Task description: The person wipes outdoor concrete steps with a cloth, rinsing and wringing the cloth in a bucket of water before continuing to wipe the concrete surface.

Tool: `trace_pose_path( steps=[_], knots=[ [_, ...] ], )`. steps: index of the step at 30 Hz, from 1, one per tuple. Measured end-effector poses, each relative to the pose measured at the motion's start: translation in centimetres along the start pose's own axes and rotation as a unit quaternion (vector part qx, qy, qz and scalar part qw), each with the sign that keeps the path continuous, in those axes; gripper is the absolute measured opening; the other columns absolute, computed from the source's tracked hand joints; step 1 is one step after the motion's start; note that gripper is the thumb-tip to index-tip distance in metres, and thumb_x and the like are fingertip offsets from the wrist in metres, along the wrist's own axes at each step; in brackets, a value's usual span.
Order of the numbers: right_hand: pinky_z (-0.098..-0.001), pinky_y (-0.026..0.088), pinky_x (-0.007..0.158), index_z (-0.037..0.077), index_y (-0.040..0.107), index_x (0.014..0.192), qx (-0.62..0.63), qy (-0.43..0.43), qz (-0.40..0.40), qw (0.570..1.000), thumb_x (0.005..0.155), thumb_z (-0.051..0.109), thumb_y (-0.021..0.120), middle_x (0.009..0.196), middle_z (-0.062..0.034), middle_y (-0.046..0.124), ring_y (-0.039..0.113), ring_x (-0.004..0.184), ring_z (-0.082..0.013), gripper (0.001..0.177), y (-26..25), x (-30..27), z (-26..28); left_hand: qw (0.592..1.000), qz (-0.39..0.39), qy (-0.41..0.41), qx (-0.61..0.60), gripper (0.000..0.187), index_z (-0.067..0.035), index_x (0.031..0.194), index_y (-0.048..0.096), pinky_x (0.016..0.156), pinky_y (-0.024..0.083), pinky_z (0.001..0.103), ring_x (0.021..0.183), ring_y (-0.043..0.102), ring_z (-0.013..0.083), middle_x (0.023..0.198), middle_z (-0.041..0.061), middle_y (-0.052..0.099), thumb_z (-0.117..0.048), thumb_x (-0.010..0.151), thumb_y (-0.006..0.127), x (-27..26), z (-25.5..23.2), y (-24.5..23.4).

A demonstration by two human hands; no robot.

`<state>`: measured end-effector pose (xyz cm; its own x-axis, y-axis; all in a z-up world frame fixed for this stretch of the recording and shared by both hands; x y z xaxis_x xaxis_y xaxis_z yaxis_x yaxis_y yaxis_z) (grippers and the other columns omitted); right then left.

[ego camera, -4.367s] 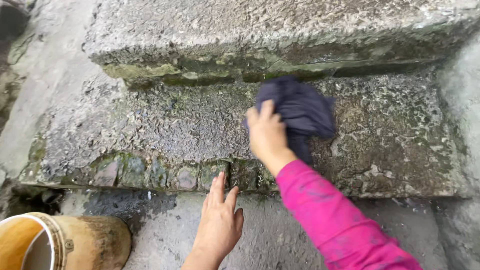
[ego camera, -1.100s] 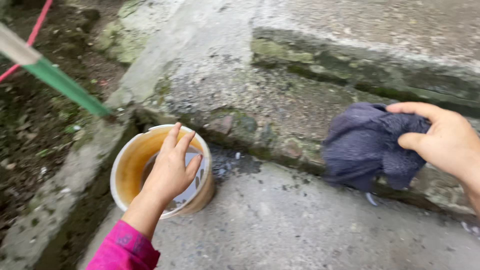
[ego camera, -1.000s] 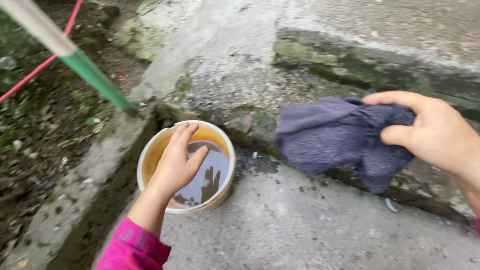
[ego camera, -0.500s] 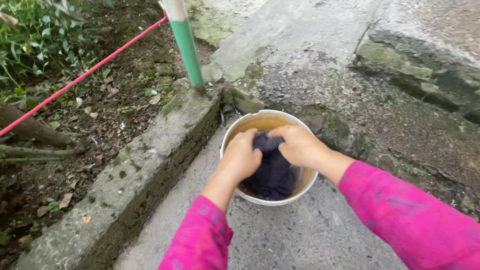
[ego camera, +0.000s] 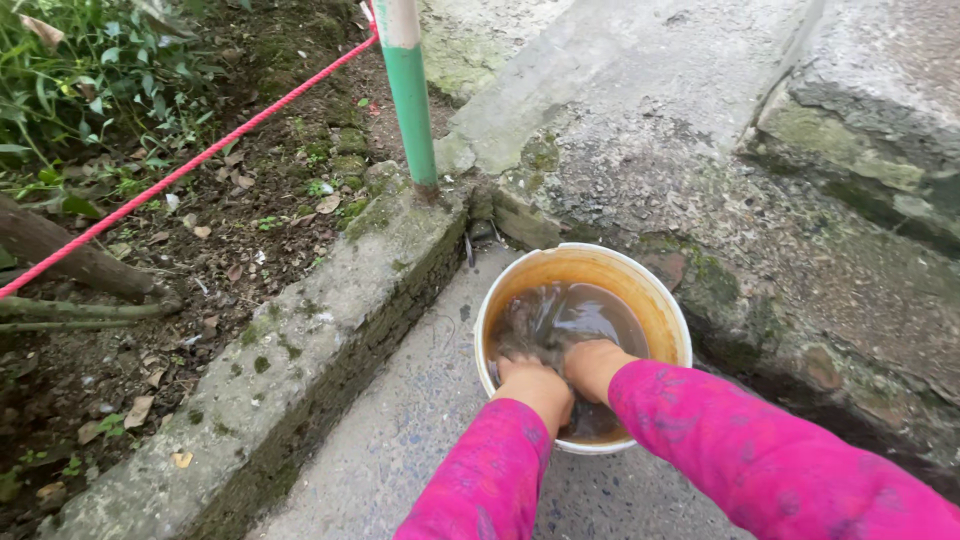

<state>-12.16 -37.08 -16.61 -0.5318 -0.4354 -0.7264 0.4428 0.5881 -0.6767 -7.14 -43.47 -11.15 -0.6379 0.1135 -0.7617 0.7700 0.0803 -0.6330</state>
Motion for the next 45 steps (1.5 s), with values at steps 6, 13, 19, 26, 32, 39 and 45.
trace_pose_path(
  steps=[6,13,19,26,32,39,45],
  knots=[
    [-0.0429,0.058,0.092,0.007,0.077,0.107,0.081,0.027,-0.126,0.988,0.084,0.009,0.068,0.112,-0.0203,0.073,0.071,0.108,-0.0343,0.025,-2.1,2.9,-3.1,0.997,-0.016,-0.018,-0.078,0.059,-0.014,0.139,0.066,0.112,0.042,0.058,0.139,0.058,0.0349,0.148,0.012,0.061,-0.030,0.082,0.069,0.7,0.9,-1.0],
    [-0.0442,0.055,0.086,0.014,0.078,0.109,0.316,0.005,-0.413,0.854,0.077,0.001,0.062,0.101,-0.0210,0.075,0.072,0.096,-0.0391,0.038,-15.6,-14.0,-4.3,0.848,-0.281,0.126,-0.431,0.095,-0.009,0.148,0.045,0.108,0.049,0.038,0.127,0.063,0.0320,0.132,0.019,0.067,-0.031,0.067,0.089,-4.0,1.9,-7.7],
    [-0.0345,0.055,0.097,0.002,0.071,0.117,0.413,-0.146,-0.534,0.723,0.082,-0.010,0.054,0.112,-0.0108,0.078,0.073,0.106,-0.0215,0.041,-26.8,-29.0,-4.4,0.646,-0.344,0.388,-0.560,0.103,-0.006,0.153,0.047,0.114,0.044,0.036,0.134,0.059,0.0244,0.143,0.013,0.065,-0.022,0.062,0.094,-7.4,0.3,-10.8],
    [-0.0263,0.057,0.098,0.002,0.065,0.119,0.468,-0.197,-0.638,0.578,0.097,-0.008,0.056,0.115,-0.0030,0.069,0.069,0.106,-0.0089,0.026,-32.1,-40.7,-5.3,0.759,-0.263,0.271,-0.531,0.108,-0.008,0.146,0.042,0.110,0.043,0.031,0.126,0.063,0.0229,0.133,0.011,0.067,-0.020,0.056,0.100,-5.2,0.9,-8.8],
    [-0.0299,0.057,0.094,0.006,0.069,0.116,0.443,-0.107,-0.641,0.617,0.091,-0.006,0.059,0.111,-0.0044,0.071,0.068,0.104,-0.0135,0.029,-29.0,-35.7,-7.6,0.879,-0.311,0.055,-0.357,0.043,-0.013,0.122,0.076,0.104,0.051,0.045,0.119,0.068,0.0387,0.121,0.024,0.075,-0.025,0.081,0.075,-4.7,3.4,-7.9],
    [-0.0422,0.054,0.093,0.011,0.078,0.104,0.316,0.011,-0.477,0.820,0.076,-0.005,0.062,0.108,-0.0181,0.074,0.070,0.104,-0.0365,0.036,-17.7,-19.2,-3.7,0.963,-0.188,-0.018,-0.190,0.044,-0.010,0.130,0.064,0.112,0.043,0.052,0.128,0.062,0.0351,0.133,0.019,0.067,-0.019,0.087,0.070,-2.5,2.5,-5.1],
    [-0.0537,0.046,0.097,0.009,0.066,0.125,0.078,0.011,-0.202,0.976,0.072,0.010,0.078,0.137,-0.0196,0.054,0.054,0.123,-0.0403,0.055,-9.1,-7.9,1.3,0.997,-0.036,-0.013,-0.060,0.051,-0.012,0.137,0.064,0.118,0.029,0.063,0.138,0.053,0.0315,0.146,0.011,0.058,-0.017,0.087,0.074,-0.6,1.4,-2.0]
  ],
)
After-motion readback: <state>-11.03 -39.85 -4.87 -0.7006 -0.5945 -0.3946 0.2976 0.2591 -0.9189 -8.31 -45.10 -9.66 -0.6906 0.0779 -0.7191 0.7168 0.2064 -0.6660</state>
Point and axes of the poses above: each hand's wrist, its own x-axis towards the middle knuckle, its own y-axis out of the palm, z = x × y, the point moved 9 cm from there along x, towards the middle knuckle
